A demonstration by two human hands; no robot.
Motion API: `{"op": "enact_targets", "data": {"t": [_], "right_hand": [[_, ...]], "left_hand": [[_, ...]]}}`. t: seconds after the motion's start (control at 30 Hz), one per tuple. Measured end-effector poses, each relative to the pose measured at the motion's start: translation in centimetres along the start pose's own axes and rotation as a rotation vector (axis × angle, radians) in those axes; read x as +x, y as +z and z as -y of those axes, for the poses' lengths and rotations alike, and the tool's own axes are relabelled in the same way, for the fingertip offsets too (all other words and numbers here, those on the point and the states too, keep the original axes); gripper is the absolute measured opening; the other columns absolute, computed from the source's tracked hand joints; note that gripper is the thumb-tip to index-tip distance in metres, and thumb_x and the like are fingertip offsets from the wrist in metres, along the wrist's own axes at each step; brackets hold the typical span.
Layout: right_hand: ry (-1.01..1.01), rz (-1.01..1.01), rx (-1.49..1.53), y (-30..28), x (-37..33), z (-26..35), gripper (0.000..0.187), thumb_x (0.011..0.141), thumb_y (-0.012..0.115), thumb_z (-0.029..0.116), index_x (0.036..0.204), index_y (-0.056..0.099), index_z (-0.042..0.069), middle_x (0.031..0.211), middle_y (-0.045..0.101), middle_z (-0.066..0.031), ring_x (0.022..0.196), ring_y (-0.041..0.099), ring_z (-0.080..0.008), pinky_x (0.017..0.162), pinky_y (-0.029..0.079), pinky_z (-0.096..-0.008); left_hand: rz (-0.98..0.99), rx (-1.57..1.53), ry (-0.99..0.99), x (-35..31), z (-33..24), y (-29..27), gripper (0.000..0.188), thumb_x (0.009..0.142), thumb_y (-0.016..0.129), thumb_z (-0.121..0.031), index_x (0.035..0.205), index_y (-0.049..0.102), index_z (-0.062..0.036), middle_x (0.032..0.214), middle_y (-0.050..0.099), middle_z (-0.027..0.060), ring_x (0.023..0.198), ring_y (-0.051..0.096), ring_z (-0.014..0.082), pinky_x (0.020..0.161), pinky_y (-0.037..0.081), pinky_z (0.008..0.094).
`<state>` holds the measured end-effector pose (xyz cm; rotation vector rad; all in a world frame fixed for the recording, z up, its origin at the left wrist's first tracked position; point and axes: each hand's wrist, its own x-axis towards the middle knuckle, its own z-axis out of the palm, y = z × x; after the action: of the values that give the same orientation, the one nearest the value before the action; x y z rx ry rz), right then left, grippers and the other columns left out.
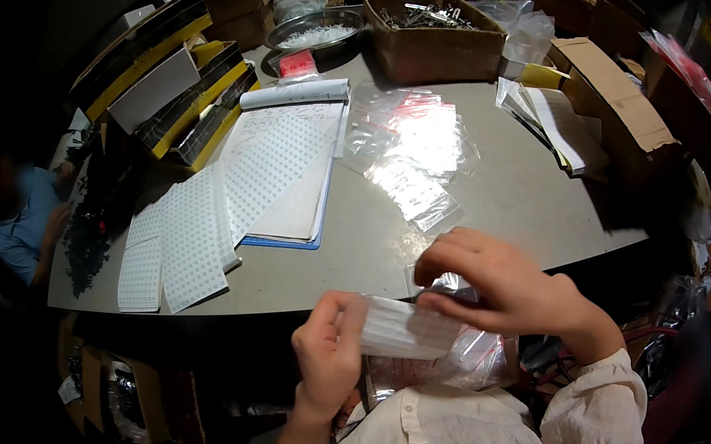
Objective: The person places small white rectangular items into clear plastic bags one by one. They handle the items and bags with both hands, folding the items and inserting them into the packaging on a cluttered table.
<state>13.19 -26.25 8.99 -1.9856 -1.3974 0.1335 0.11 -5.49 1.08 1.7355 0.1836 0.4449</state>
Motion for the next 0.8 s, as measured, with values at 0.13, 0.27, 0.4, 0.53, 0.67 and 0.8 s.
{"op": "enact_targets", "data": {"t": [0.13, 0.27, 0.4, 0.53, 0.67, 0.8], "right_hand": [[-0.044, -0.013, 0.030, 1.7, 0.9, 0.6, 0.020, 0.095, 0.070, 0.015, 0.106, 0.059, 0.004, 0.098, 0.064, -0.0105, 0.093, 0.060, -0.0303, 0.082, 0.049, -0.0394], [-0.027, 0.031, 0.008, 2.1, 1.0, 0.2, 0.020, 0.094, 0.070, 0.014, 0.107, 0.059, 0.004, 0.100, 0.064, -0.0110, 0.095, 0.060, -0.0308, 0.082, 0.048, -0.0396], [-0.023, 0.032, 0.032, 2.5, 0.9, -0.4, 0.021, 0.094, 0.070, 0.014, 0.107, 0.058, 0.004, 0.101, 0.064, -0.0108, 0.096, 0.059, -0.0305, 0.082, 0.048, -0.0391], [-0.001, 0.047, 0.071, 2.6, 1.2, -0.6, 0.018, 0.091, 0.071, 0.011, 0.104, 0.061, 0.004, 0.101, 0.063, -0.0106, 0.096, 0.059, -0.0296, 0.083, 0.048, -0.0390], [-0.041, 0.003, 0.117, 2.3, 1.3, -1.7, 0.025, 0.079, 0.066, 0.006, 0.103, 0.060, 0.005, 0.103, 0.061, -0.0139, 0.099, 0.059, -0.0350, 0.086, 0.048, -0.0443], [0.083, -0.176, -0.133, 1.4, 2.3, -5.8, 0.030, 0.075, 0.068, 0.000, 0.103, 0.057, 0.005, 0.099, 0.063, -0.0167, 0.096, 0.063, -0.0386, 0.084, 0.051, -0.0448]], "left_hand": [[0.042, 0.002, -0.002, -0.4, -1.0, 1.2, 0.019, 0.103, 0.064, -0.015, 0.093, 0.064, 0.0013, 0.071, 0.056, -0.0046, 0.064, 0.043, 0.0020, 0.056, 0.035, 0.0191], [0.042, 0.041, 0.095, -0.2, -1.0, 1.4, 0.018, 0.102, 0.066, -0.013, 0.094, 0.066, 0.0029, 0.071, 0.059, -0.0036, 0.063, 0.044, 0.0024, 0.056, 0.037, 0.0193], [0.047, 0.033, 0.135, -0.2, -0.4, 1.5, 0.015, 0.101, 0.066, -0.011, 0.097, 0.067, 0.0038, 0.072, 0.061, -0.0030, 0.065, 0.046, 0.0025, 0.057, 0.038, 0.0188], [0.062, 0.017, 0.098, 0.0, -0.3, 1.4, 0.015, 0.101, 0.066, -0.010, 0.096, 0.067, 0.0045, 0.074, 0.061, -0.0031, 0.066, 0.046, 0.0025, 0.058, 0.038, 0.0189], [0.053, -0.028, -0.006, 0.3, 0.7, 1.1, 0.016, 0.102, 0.065, -0.010, 0.096, 0.066, 0.0047, 0.075, 0.057, -0.0046, 0.066, 0.044, 0.0023, 0.058, 0.036, 0.0190], [0.003, -0.077, -0.015, 0.8, 1.2, 0.4, 0.016, 0.103, 0.063, -0.011, 0.097, 0.065, 0.0035, 0.077, 0.055, -0.0057, 0.068, 0.042, 0.0019, 0.060, 0.034, 0.0187]]}}
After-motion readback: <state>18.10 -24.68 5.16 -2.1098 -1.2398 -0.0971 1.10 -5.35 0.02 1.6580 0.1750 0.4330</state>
